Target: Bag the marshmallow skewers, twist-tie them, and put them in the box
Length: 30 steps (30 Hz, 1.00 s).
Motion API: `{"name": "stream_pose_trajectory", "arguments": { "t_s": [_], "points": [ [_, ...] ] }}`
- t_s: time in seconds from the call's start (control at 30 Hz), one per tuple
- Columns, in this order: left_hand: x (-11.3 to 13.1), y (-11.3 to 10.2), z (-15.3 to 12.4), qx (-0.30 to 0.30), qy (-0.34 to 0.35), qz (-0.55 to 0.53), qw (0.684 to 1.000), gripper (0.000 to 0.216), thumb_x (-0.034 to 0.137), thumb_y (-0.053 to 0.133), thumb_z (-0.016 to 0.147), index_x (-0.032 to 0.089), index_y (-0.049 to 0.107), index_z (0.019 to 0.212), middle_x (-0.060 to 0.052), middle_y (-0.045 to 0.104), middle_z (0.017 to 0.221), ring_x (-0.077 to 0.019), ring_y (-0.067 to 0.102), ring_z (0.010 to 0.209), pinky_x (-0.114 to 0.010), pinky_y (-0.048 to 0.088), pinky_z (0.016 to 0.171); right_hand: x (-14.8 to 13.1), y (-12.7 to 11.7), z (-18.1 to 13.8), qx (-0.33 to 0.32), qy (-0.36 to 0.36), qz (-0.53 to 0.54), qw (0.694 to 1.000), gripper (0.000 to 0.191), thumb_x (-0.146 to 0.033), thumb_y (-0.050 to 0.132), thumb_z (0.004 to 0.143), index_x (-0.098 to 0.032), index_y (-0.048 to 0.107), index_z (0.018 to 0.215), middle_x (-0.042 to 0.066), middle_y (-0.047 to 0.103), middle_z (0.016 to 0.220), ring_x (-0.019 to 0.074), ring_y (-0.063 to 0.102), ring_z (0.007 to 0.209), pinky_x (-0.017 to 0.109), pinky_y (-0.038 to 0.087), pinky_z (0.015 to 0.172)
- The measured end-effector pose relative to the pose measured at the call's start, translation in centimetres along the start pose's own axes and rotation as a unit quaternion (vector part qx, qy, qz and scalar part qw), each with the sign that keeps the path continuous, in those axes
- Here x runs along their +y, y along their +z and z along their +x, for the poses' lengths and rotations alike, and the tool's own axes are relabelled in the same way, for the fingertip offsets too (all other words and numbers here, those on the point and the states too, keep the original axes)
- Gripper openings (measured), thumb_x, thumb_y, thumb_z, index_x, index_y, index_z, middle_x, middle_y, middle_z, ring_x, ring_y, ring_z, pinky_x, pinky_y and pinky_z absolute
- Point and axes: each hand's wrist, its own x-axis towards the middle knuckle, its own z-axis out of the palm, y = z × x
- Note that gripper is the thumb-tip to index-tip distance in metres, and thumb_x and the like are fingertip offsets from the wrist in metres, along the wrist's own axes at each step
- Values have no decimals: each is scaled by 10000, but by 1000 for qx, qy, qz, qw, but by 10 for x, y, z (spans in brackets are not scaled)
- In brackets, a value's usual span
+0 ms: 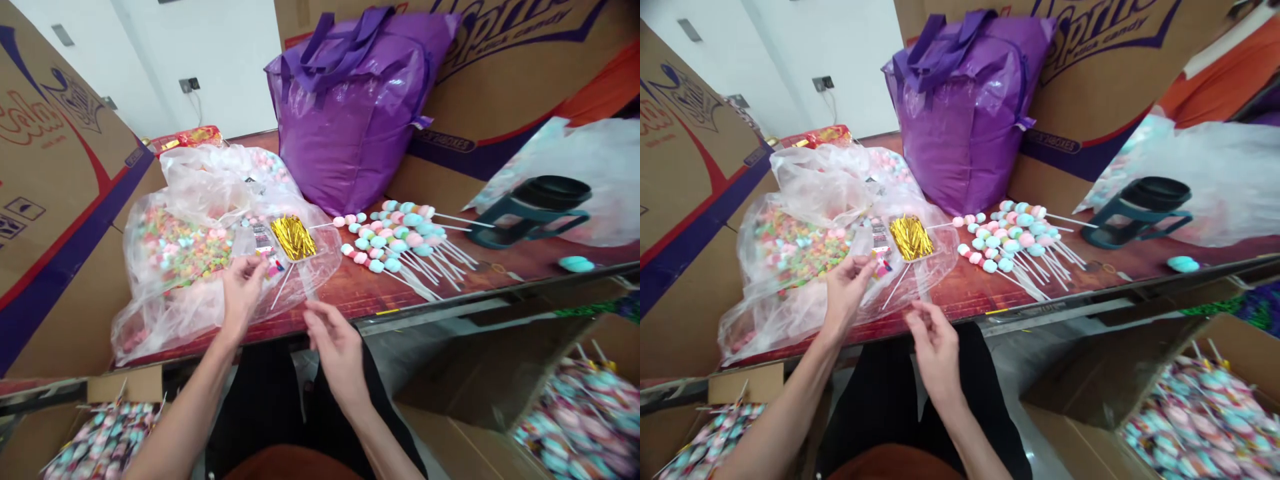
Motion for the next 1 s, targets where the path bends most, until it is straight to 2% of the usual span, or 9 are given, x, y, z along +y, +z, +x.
{"name": "stream_pose_trajectory", "arguments": {
  "t_s": [0.1,0.2,0.27,0.33,0.4,0.57,0.73,0.83,1.0],
  "points": [
    [6,7,-55,-22,-60,-113,992,154,304,779,744,182,687,757,-10,665,724,-130,579,651,-236,453,643,-8,33,13,-16,38,119,992,344,-427,788,740,-177,705,961,14,660,783,106,499,556,234,424,492],
    [9,10,-95,21,-138,-226,964,258,376,821,727,195,660,814,22,628,719,-95,536,609,-202,428,578,-9,42,17,12,42,172,984,259,-379,806,713,-168,669,777,-36,580,639,79,425,508,214,360,471],
    [11,10,-108,-22,-242,-298,923,331,467,797,744,173,657,800,20,597,686,-79,489,564,-191,390,512,-11,34,14,4,23,147,989,224,-357,781,747,-170,659,750,-37,580,638,83,436,524,216,361,486],
    [13,8,-110,-88,-339,-362,864,415,542,766,751,142,692,827,-14,626,725,-84,515,594,-193,411,519,-15,22,9,-24,3,101,995,194,-342,746,794,-173,658,755,-31,598,662,99,483,571,225,404,541],
    [14,9,-103,-86,-378,-405,828,422,492,837,687,137,723,885,-35,676,813,-87,563,650,-196,460,575,-21,10,3,-49,-25,51,997,185,-334,713,829,-176,650,755,-20,620,699,121,531,641,244,448,625],
    [13,21,-88,-16,-357,-417,836,319,184,943,510,138,703,714,29,657,680,-33,498,542,-158,438,555,-22,-7,-1,3,-79,-30,996,275,-391,644,891,-182,584,723,-27,560,678,125,484,647,246,419,638],
    [17,29,-94,-26,-317,-421,850,304,249,919,580,145,637,631,43,601,618,-46,493,536,-178,438,548,-11,-17,7,60,-88,-31,994,412,-461,590,928,-207,420,652,-56,378,632,103,333,595,232,325,559],
    [19,27,-92,-46,-333,-412,847,319,303,910,605,147,648,700,37,609,661,-61,519,556,-193,449,550,-10,-26,9,36,-105,-73,991,426,-451,558,947,-212,378,644,-56,345,632,102,317,595,234,303,554],
    [14,31,-84,11,-301,-380,875,383,213,946,504,142,586,612,69,569,616,-23,442,502,-163,395,516,-9,-39,14,11,-120,-149,982,458,-462,530,956,-216,340,620,-59,323,616,104,320,588,244,289,557]
  ]
}}
